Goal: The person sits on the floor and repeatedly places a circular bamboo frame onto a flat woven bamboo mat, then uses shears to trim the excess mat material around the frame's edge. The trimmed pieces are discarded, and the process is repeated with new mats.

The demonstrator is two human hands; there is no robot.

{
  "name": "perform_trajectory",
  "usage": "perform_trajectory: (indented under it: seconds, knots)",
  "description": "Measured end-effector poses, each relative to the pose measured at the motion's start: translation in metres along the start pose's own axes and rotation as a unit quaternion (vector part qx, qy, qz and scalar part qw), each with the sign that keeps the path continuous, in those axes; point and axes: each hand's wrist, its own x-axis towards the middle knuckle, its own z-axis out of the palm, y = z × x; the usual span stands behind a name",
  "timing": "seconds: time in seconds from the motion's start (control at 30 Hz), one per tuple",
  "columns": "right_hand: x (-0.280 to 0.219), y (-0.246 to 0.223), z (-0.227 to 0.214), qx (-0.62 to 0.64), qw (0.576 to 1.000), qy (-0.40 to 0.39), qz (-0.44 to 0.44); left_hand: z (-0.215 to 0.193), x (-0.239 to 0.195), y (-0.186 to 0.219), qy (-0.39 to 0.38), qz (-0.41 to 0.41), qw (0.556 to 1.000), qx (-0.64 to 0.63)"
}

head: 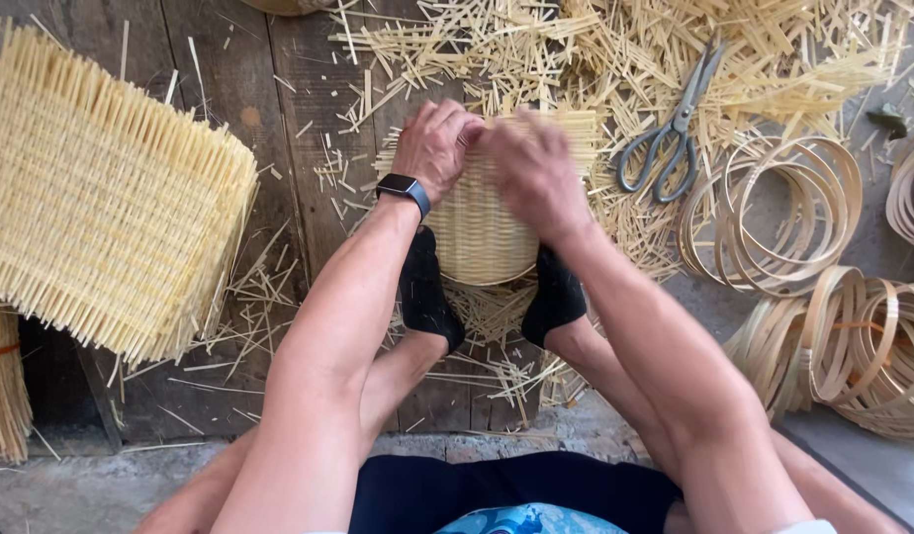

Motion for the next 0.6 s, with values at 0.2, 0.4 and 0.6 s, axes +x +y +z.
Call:
perform_trajectory:
  seconds: [0.2,0.4,0.6]
  knots:
    - [0.023,0.057,0.024,0.211,0.947,-0.026,0.242,0.008,0.013,-0.010,-0.015,-0.106,0.983,-0.150]
    - [0.017,0.055,0.025,0.308,0.869,-0.081,0.378,0.012,0.020,-0.020,-0.047,-0.204,0.953,-0.219]
    - [-0.009,0.072,0.046,0.139,0.902,-0.140,0.383,0.021,0.025,-0.028,-0.064,-0.233,0.948,-0.208]
